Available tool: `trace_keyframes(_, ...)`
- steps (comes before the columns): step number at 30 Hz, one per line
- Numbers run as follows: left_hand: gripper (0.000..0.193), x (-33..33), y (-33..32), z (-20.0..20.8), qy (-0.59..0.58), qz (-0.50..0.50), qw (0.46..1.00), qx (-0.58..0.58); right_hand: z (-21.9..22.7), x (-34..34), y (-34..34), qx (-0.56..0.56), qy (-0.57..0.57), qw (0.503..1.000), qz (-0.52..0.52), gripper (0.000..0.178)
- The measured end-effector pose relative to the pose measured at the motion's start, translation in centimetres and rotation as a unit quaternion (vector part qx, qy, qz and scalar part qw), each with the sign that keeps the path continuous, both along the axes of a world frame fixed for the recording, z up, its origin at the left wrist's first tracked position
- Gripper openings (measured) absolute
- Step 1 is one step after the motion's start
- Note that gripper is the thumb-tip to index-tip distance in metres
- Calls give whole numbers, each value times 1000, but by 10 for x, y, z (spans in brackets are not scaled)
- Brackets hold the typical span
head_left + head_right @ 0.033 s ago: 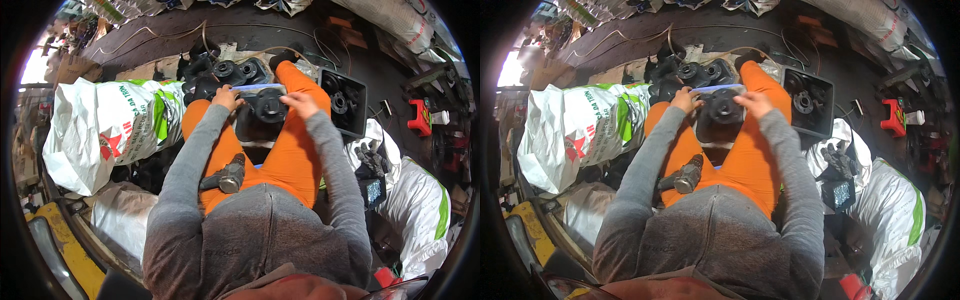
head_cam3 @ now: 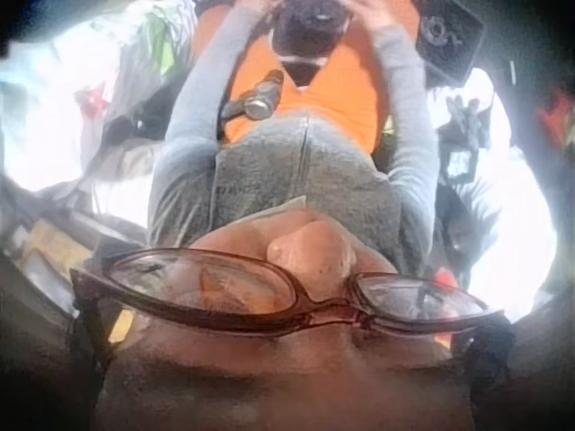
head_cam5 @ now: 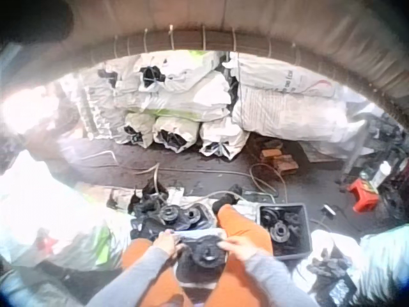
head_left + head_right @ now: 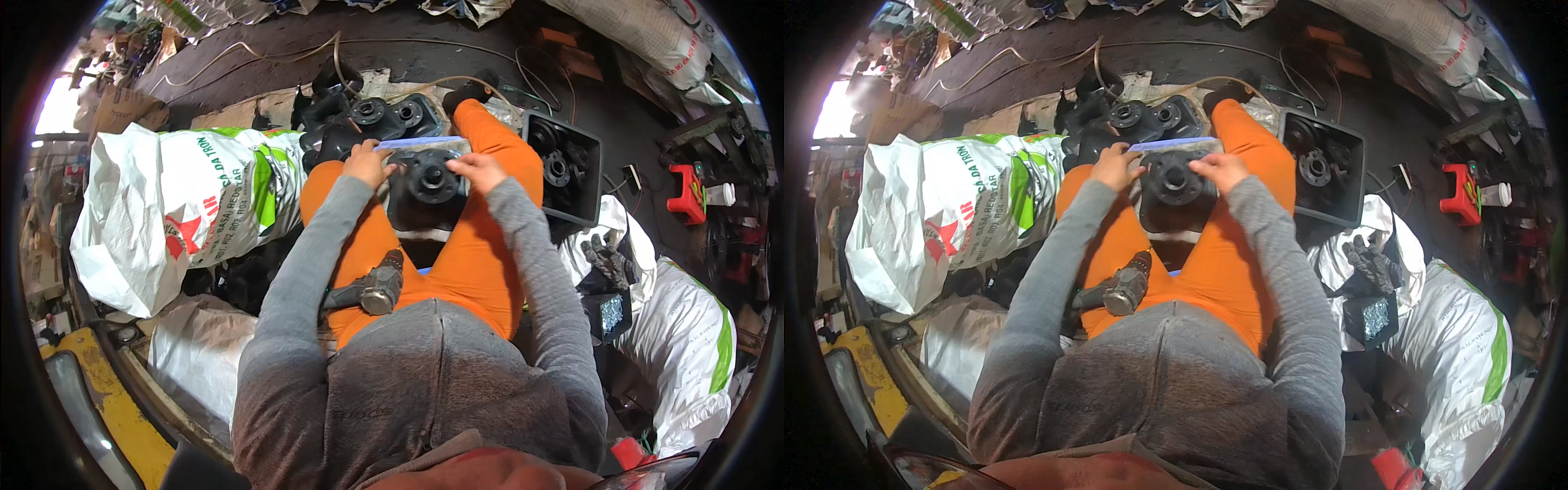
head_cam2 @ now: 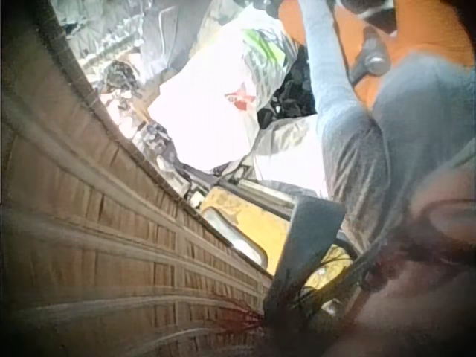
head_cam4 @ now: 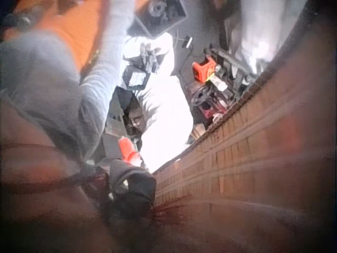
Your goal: The person sits on the floor and uses a cordless impact driver to fasten screws into black mechanical housings resting on their lap. They repeatedly pick up screws, align them in the housing, and drive them in, then place the completed units into a nearby white bag.
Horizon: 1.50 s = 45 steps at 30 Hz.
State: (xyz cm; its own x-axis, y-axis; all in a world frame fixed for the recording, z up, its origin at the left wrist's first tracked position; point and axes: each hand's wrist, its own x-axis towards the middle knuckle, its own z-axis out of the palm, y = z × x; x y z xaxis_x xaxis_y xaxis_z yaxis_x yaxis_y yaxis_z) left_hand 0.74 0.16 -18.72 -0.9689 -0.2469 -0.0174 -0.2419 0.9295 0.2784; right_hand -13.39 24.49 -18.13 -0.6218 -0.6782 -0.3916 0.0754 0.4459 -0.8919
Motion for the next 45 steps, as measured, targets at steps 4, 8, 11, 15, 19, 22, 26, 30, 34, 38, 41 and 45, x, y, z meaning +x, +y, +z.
trace_keyframes(4,39,100,0,95,-163,-26,945,284,-58,12,-32,76,-38,995,51,41)
trace_keyframes(8,56,187,29,140,-215,-133,912,324,-42,3,-43,111,5,991,70,41)
trace_keyframes(11,76,201,64,126,-191,-63,960,196,-20,-6,-44,188,46,975,106,39)
trace_keyframes(15,83,176,83,119,-200,-8,969,144,-44,-9,-40,179,66,978,80,43)
trace_keyframes(19,73,170,74,126,-191,-15,960,203,-27,-2,-43,226,106,964,87,46)
trace_keyframes(22,68,165,56,142,-72,-33,949,304,-79,-8,-13,9,112,990,-82,45)
trace_keyframes(26,70,156,50,184,34,2,929,368,6,41,17,-305,-471,821,-107,47)
trace_keyframes(30,75,131,58,204,31,-46,936,347,40,84,12,-386,-536,737,-141,48)
trace_keyframes(34,75,122,68,199,29,-65,939,337,39,99,10,-436,-551,697,-148,49)
trace_keyframes(38,74,119,72,200,8,-81,947,312,40,102,7,-441,-548,695,-152,50)
trace_keyframes(41,68,119,74,202,-11,-69,943,324,47,104,6,-424,-539,714,-140,51)
trace_keyframes(45,68,116,74,201,-9,-69,939,336,41,107,2,-447,-549,687,-163,48)
